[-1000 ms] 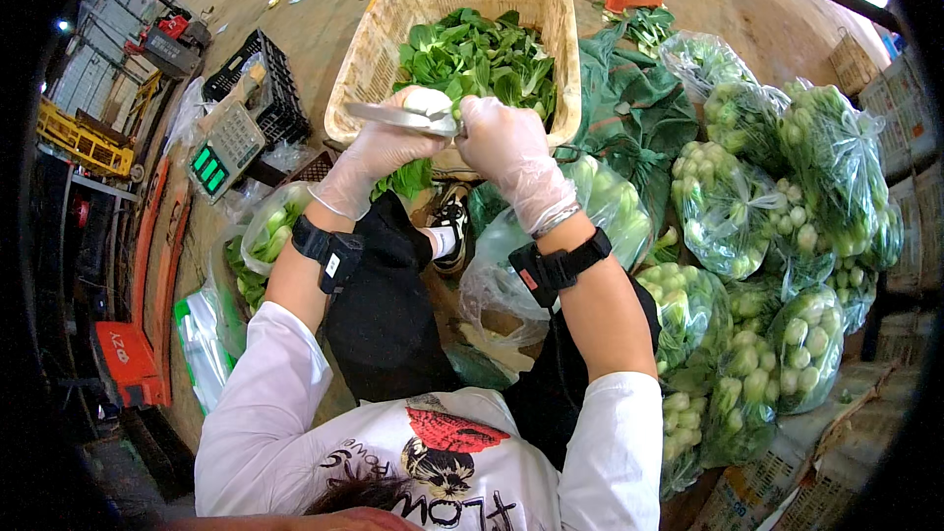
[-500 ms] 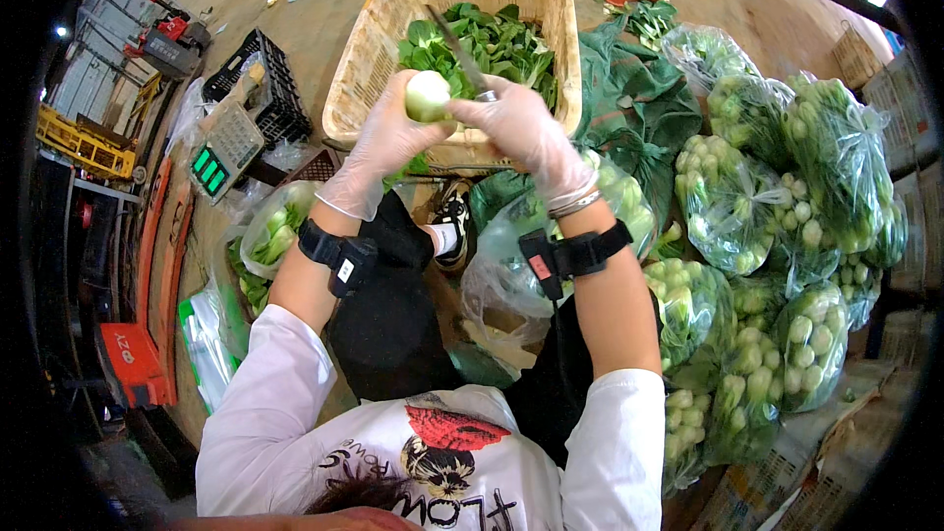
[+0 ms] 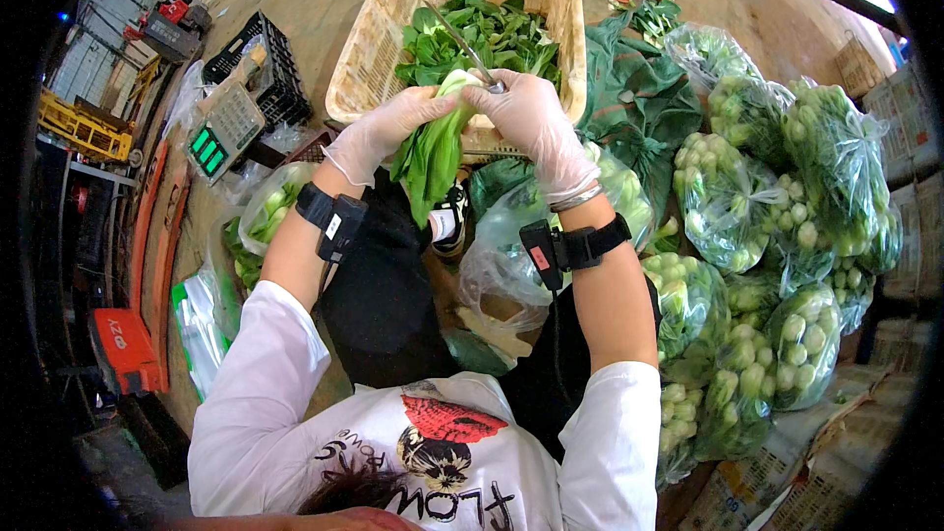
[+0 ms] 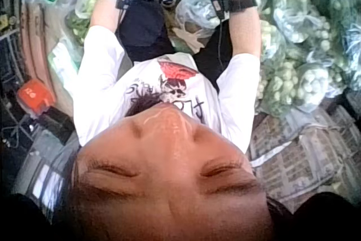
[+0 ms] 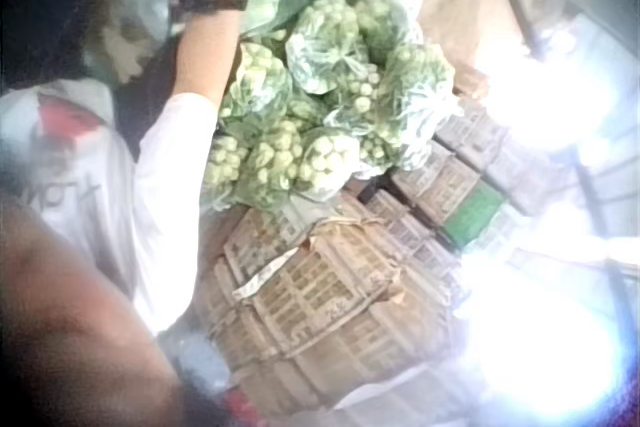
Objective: The person trims the ends off heads of bok choy with a knife, removes the outer leaves, and places the trimmed leaves into a basket and the cores into a plastic bag.
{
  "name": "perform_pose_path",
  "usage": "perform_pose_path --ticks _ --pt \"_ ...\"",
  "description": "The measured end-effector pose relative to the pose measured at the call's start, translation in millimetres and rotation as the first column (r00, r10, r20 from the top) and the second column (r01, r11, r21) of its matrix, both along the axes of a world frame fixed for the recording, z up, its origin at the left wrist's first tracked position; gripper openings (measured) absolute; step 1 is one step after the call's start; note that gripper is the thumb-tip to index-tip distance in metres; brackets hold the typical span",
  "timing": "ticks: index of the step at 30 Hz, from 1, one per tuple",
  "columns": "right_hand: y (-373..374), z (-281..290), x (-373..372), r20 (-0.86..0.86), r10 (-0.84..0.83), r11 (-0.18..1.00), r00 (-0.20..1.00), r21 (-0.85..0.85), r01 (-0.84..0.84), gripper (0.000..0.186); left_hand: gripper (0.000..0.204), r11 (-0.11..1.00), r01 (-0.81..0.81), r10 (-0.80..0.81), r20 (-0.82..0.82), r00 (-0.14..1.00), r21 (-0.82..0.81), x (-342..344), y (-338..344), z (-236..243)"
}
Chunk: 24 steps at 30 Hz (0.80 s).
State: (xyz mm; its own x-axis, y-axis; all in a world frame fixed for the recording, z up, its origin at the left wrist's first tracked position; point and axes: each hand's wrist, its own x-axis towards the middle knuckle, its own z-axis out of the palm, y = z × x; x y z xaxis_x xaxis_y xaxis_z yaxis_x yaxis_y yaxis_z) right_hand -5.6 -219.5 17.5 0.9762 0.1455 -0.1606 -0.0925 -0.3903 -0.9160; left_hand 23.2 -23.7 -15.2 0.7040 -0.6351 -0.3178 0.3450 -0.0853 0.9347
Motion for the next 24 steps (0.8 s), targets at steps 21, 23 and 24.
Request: perform_pose_path --ticks 21,23,24 --pt "10 9 1 -0.032 0.090 0.956 0.995 0.282 -0.077 0.050 0.055 0.949 -0.175 0.011 0.527 0.850 0.262 3 19 15" --pt "16 1 -3 0.066 0.043 0.988 0.997 0.149 -0.052 0.050 0.056 0.874 -0.326 -0.039 0.719 0.693 0.361 -7 -4 13" --pt "18 -7 -2 0.146 -0.001 0.995 0.989 0.102 -0.014 0.049 0.057 0.769 -0.491 -0.136 0.856 0.499 0.409 -14 -13 14"
